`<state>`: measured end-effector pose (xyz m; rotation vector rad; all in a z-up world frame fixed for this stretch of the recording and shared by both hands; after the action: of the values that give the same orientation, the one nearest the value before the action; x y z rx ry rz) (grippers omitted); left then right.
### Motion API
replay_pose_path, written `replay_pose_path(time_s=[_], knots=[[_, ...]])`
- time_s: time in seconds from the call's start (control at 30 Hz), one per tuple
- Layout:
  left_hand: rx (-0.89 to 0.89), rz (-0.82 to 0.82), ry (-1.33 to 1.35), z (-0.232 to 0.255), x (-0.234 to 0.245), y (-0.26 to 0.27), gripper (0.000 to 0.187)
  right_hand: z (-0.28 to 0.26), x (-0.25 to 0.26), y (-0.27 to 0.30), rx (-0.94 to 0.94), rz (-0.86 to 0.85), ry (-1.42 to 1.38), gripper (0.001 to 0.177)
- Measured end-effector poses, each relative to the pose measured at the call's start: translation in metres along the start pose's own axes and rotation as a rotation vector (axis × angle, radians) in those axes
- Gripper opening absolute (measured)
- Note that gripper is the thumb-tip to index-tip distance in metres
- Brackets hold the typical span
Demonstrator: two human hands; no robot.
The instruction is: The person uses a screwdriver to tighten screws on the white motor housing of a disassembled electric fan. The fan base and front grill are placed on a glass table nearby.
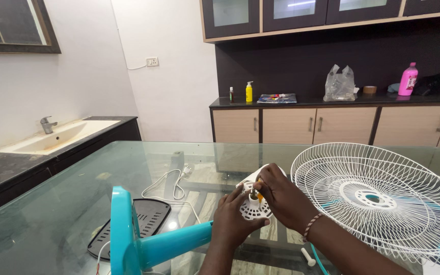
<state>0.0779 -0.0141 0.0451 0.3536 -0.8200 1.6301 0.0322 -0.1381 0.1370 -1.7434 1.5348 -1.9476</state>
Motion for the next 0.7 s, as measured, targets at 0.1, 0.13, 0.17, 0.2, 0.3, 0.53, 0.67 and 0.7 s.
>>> replay_pose_path(time_s=[0.1,0.13,0.17,0.2,0.3,0.53,0.67,0.7], knots=[[0.006,-0.003,-0.011,-0.002,-0.001,-0.001,0.095,0.009,-0.010,0.006,-0.062,-0.085,-0.153,0.034],[0.007,-0.006,-0.013,-0.002,-0.001,-0.001,0.094,0.011,-0.009,0.007,-0.065,-0.071,-0.173,0.033],[0.008,-0.009,-0.015,-0.003,-0.001,-0.001,0.094,0.012,-0.008,0.006,-0.068,-0.056,-0.192,0.032],[0.015,-0.013,-0.018,-0.003,-0.002,0.000,0.094,0.012,-0.007,0.007,-0.071,-0.042,-0.212,0.032],[0.016,-0.013,-0.019,-0.002,-0.001,-0.001,0.094,0.006,0.013,0.003,-0.004,0.120,-0.160,0.027],[-0.013,0.006,0.002,-0.002,0.000,0.000,0.092,0.016,0.022,0.004,-0.201,0.051,0.078,0.029],[-0.022,0.019,-0.007,-0.001,0.000,-0.001,0.092,0.015,0.024,0.004,-0.209,0.021,0.130,0.032],[-0.006,0.007,-0.010,-0.001,-0.001,-0.002,0.093,0.017,0.024,0.005,-0.220,0.005,0.148,0.034]])
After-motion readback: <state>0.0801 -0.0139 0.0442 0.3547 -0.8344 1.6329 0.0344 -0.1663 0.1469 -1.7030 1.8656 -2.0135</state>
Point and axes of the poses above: each hand's wrist, its own y-axis away from the middle knuckle, its own x-axis out of the back of the hand, z = x × y, the point moved 9 cm from there along -y, towards the middle knuckle, and after that the axes turned 15 degrees about x, right-handed, at the moved point
